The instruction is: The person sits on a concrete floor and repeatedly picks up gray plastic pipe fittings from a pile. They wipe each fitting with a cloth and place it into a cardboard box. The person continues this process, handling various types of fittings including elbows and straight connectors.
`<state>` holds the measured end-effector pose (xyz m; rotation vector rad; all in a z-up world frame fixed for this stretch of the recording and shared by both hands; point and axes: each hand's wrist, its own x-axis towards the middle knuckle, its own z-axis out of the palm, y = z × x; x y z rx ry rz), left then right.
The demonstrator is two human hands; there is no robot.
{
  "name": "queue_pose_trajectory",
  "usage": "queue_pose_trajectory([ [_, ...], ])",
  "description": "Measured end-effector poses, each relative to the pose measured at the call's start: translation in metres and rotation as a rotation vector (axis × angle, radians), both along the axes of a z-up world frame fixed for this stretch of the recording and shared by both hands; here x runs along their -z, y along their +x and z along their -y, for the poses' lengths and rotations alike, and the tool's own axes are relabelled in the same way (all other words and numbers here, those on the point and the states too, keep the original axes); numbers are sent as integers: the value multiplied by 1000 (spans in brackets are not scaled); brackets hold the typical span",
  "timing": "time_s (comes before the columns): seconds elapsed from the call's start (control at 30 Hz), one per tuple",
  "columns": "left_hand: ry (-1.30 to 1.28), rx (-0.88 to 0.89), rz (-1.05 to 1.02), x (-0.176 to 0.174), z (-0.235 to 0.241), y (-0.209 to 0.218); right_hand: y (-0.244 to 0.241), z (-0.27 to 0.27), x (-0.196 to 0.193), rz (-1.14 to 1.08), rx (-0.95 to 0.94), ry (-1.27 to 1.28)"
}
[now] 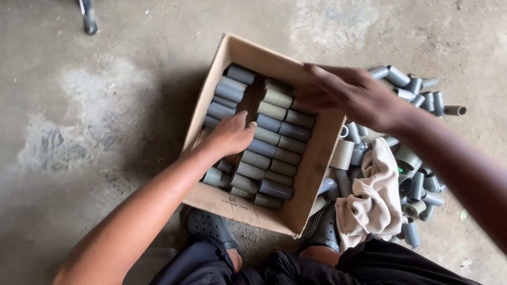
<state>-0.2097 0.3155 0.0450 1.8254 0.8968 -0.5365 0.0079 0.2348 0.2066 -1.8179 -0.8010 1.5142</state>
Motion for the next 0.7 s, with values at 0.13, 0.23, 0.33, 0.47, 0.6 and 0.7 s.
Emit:
queue_pose_trajectory([
  [0.13, -327, -302, -134, -4, 28, 15, 79, 100, -17, 255, -80, -33],
  [0.23, -408, -422, -109, 18, 34, 19, 133, 196, 17, 427, -56, 4],
  [0.33, -404, -486, -140, 17, 45, 28, 162, 281, 62, 616, -171, -8],
  [0.47, -337, -519, -225, 14, 53, 36, 151, 322, 117, 933, -389, -13],
  [0.6, 52, -353, -218, 43, 44, 40, 138, 335, 181, 787, -363, -15],
  [0.7, 290, -198, 95, 36, 47, 43, 128, 344, 187, 888, -402, 150],
])
